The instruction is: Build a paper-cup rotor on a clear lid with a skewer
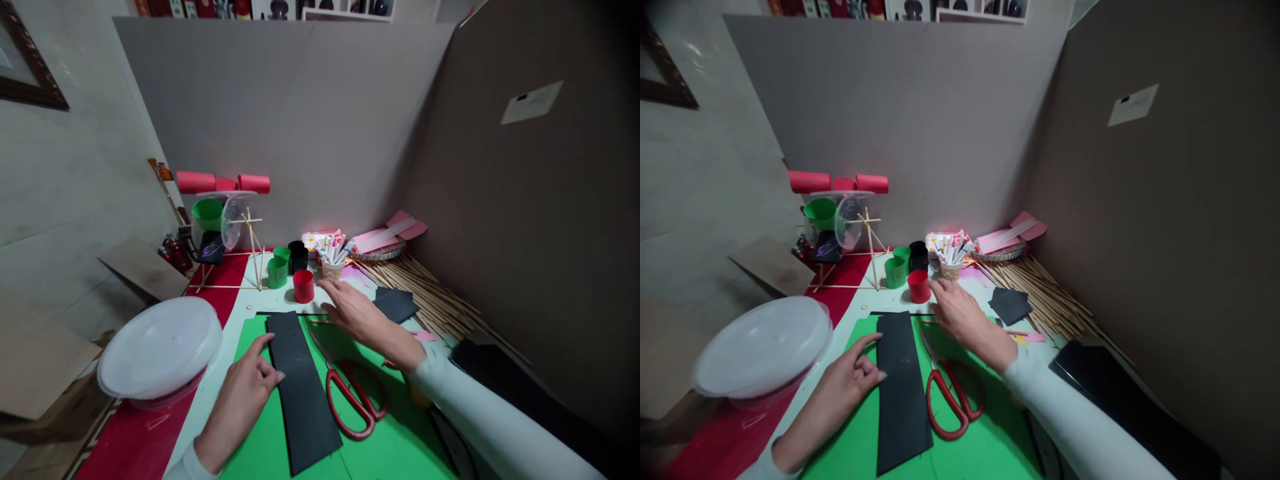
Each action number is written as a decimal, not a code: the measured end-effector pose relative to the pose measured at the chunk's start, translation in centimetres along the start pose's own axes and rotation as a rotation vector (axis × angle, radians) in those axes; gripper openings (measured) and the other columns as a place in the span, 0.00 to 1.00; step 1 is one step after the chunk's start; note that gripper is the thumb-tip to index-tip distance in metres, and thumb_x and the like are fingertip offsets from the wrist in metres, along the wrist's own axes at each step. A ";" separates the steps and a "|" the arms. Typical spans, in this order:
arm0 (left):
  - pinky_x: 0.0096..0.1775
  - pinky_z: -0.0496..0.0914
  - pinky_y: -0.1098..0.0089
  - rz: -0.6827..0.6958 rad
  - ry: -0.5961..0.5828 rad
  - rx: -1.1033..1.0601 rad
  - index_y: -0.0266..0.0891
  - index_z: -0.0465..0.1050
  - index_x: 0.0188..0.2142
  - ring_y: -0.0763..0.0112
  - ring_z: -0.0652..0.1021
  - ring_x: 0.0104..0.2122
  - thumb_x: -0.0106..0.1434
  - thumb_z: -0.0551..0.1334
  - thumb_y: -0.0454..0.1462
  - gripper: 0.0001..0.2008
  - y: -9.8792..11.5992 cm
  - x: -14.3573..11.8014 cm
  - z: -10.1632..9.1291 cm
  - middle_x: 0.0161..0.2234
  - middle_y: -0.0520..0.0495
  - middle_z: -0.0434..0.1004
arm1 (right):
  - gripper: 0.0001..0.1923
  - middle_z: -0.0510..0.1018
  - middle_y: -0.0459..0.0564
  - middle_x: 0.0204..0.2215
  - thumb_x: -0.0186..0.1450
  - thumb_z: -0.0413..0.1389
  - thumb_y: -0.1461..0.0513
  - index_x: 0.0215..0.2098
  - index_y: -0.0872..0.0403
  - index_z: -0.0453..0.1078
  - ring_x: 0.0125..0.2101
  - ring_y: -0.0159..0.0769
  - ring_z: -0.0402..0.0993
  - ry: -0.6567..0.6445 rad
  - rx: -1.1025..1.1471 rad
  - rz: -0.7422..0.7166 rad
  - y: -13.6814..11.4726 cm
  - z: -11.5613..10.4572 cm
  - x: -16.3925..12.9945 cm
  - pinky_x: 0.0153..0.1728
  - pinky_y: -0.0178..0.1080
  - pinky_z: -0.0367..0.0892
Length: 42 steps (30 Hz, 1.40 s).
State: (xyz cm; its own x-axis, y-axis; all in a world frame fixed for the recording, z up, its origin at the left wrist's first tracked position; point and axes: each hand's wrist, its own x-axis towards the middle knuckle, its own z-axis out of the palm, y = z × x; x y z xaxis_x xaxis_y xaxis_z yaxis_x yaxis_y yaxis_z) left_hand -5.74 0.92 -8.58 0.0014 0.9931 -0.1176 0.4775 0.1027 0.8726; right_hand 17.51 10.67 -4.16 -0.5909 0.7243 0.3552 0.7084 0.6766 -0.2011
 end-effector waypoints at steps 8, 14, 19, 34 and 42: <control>0.34 0.64 0.67 -0.077 -0.275 -0.105 0.37 0.56 0.67 0.66 0.72 0.28 0.51 0.67 0.44 0.45 0.4 -0.7 -5.1 0.27 0.55 0.72 | 0.23 0.79 0.55 0.53 0.63 0.55 0.73 0.56 0.55 0.69 0.50 0.44 0.76 -0.149 0.122 -0.234 -7.3 -1.7 -9.9 0.52 0.45 0.73; 0.44 0.68 0.56 0.049 0.044 0.565 0.37 0.63 0.67 0.49 0.80 0.39 0.61 0.57 0.49 0.37 1.3 -2.7 -7.1 0.37 0.42 0.83 | 0.21 0.79 0.56 0.54 0.66 0.49 0.74 0.54 0.56 0.69 0.52 0.45 0.76 -0.068 0.184 -0.286 -5.6 -1.9 -12.5 0.56 0.48 0.70; 0.45 0.69 0.55 0.368 0.226 0.784 0.37 0.80 0.43 0.48 0.81 0.42 0.69 0.56 0.44 0.17 7.5 0.4 -5.0 0.44 0.36 0.84 | 0.15 0.80 0.55 0.52 0.69 0.51 0.72 0.52 0.56 0.70 0.47 0.44 0.75 -0.052 0.198 -0.312 -4.9 -1.0 -13.2 0.52 0.45 0.70; 0.48 0.76 0.56 0.546 -0.043 1.049 0.36 0.77 0.42 0.63 0.81 0.43 0.71 0.64 0.41 0.10 9.1 15.8 -1.9 0.41 0.46 0.81 | 0.20 0.74 0.41 0.22 0.75 0.46 0.69 0.25 0.53 0.65 0.21 0.32 0.59 0.584 0.112 -0.387 -5.5 4.5 -12.3 0.24 0.38 0.57; 0.47 0.77 0.56 0.513 -0.067 1.047 0.35 0.77 0.43 0.64 0.81 0.41 0.71 0.64 0.41 0.10 8.1 17.3 -1.3 0.41 0.46 0.81 | 0.23 0.66 0.41 0.17 0.75 0.47 0.70 0.22 0.52 0.61 0.20 0.31 0.57 0.621 0.093 -0.320 -5.9 4.5 -12.0 0.23 0.37 0.55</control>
State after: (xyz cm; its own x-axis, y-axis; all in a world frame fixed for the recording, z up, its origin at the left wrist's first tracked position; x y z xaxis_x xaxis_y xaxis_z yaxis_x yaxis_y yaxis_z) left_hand -2.98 19.02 -2.96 0.4356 0.8963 0.0832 0.8989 -0.4380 0.0114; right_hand 18.67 -1.48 -11.38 -0.4157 0.2964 0.8598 0.4842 0.8724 -0.0666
